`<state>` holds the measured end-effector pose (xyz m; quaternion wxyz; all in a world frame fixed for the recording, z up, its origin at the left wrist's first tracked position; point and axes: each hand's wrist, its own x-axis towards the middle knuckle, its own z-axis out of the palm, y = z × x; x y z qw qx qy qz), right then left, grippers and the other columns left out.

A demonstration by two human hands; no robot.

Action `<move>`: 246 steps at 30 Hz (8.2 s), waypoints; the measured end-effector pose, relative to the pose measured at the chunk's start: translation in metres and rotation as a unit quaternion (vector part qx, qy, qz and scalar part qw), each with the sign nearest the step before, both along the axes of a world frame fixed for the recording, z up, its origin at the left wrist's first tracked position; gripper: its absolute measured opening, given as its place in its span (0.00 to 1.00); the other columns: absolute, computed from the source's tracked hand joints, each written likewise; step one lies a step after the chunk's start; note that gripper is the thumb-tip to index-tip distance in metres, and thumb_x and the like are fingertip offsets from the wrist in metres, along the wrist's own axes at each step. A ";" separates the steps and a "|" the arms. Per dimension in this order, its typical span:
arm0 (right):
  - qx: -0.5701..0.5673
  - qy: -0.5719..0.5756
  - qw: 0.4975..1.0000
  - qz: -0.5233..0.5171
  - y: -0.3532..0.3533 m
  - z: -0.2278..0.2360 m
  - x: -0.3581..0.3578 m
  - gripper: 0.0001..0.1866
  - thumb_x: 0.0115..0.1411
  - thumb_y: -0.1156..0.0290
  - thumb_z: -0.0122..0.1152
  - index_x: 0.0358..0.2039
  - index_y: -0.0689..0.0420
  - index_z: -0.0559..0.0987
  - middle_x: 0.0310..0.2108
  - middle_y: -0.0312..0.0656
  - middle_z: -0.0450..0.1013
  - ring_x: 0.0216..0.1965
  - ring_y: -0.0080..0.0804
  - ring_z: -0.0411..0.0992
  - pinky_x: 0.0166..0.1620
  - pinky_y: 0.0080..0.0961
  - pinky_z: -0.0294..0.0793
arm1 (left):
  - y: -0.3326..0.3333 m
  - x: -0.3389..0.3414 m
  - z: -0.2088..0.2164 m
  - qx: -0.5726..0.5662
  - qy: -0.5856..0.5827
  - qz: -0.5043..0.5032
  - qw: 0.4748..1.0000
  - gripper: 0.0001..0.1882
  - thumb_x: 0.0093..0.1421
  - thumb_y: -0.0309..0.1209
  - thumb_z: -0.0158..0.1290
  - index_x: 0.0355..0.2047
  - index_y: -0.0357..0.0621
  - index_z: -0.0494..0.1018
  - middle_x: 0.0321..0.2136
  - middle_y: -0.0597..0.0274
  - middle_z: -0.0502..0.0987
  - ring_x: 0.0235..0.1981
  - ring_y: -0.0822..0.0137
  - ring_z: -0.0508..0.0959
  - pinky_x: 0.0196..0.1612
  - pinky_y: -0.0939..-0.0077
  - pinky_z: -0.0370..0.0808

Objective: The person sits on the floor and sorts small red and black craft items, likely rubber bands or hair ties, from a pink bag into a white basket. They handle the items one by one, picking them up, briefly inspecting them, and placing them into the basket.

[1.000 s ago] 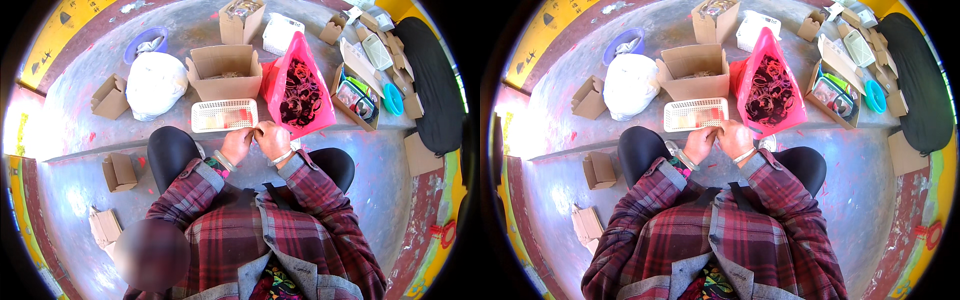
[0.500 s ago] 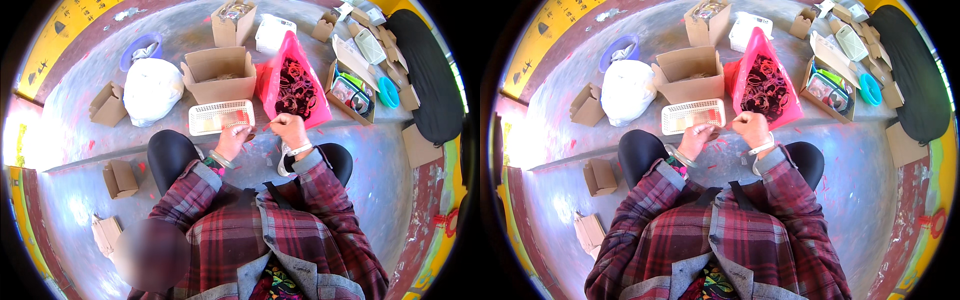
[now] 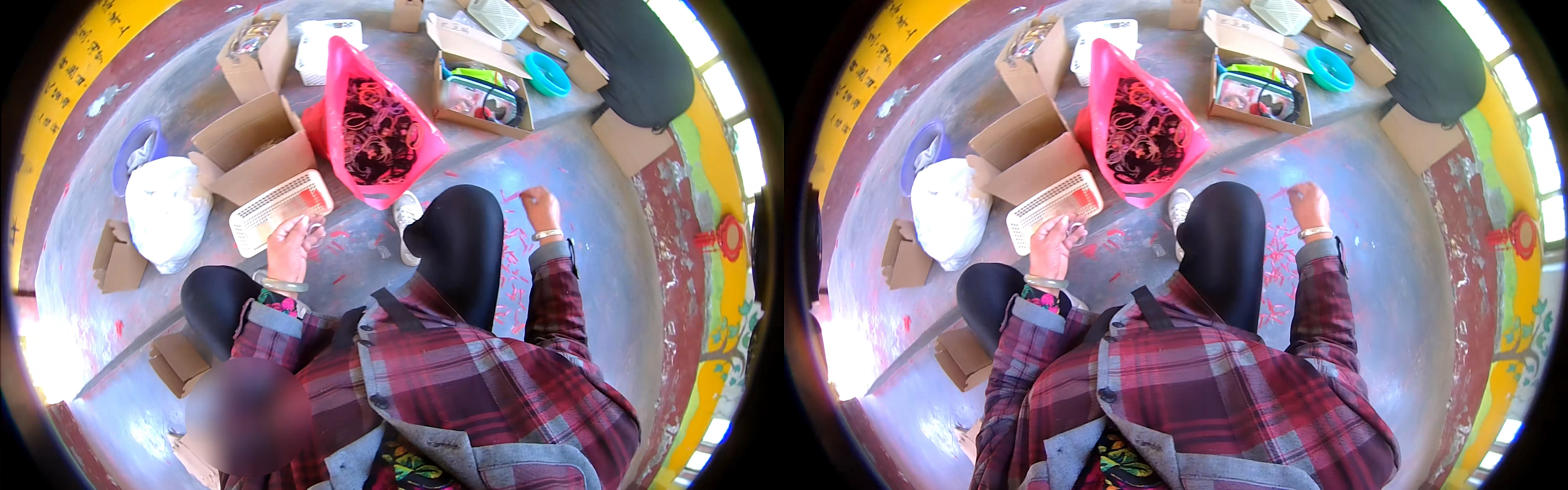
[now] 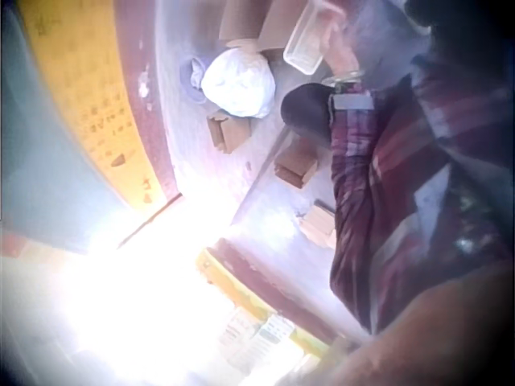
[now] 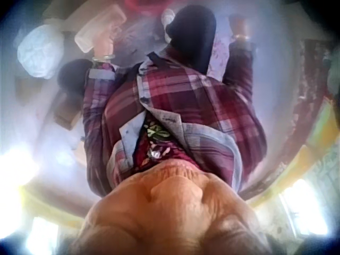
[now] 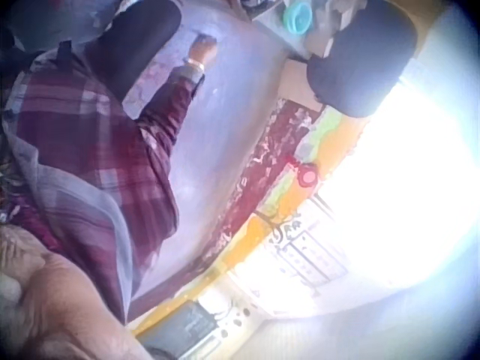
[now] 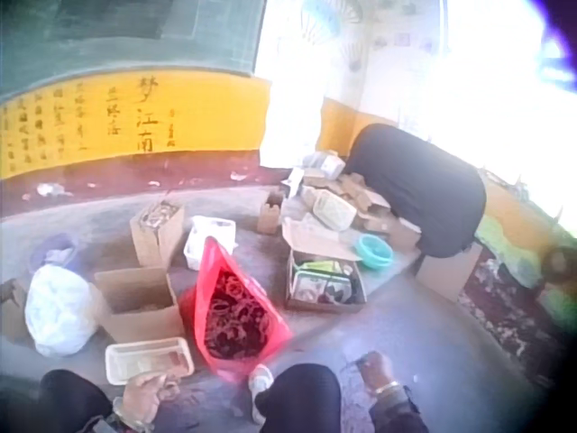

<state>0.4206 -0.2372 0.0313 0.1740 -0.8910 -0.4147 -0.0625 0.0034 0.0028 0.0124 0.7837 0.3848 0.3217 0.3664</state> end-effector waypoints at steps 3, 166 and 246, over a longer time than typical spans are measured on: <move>-0.097 0.008 0.994 -0.040 -0.054 -0.050 0.023 0.06 0.45 0.68 0.58 0.22 0.52 0.81 0.30 0.44 0.74 0.32 0.42 0.73 0.38 0.33 0.71 | -0.004 0.004 0.003 -0.002 0.014 -0.012 1.000 0.11 0.61 0.27 0.44 0.37 0.29 0.70 0.34 0.53 0.74 0.37 0.64 0.75 0.40 0.74 0.75; 0.103 0.691 0.667 0.261 0.189 0.011 -0.237 0.13 0.56 0.74 0.53 0.43 0.59 0.74 0.31 0.33 0.72 0.32 0.18 0.67 0.34 0.16 0.65 | 0.005 -0.005 0.007 -0.116 -0.068 -0.044 0.990 0.11 0.59 0.26 0.45 0.39 0.29 0.69 0.34 0.53 0.75 0.36 0.64 0.77 0.39 0.76 0.76; 0.089 0.683 0.666 0.287 0.186 0.013 -0.237 0.08 0.57 0.69 0.55 0.31 0.61 0.77 0.23 0.36 0.74 0.27 0.18 0.68 0.32 0.16 0.65 | 0.002 -0.006 0.029 0.010 0.101 -0.094 0.990 0.10 0.58 0.32 0.49 0.33 0.37 0.73 0.27 0.62 0.77 0.25 0.75 0.76 0.20 0.85 0.70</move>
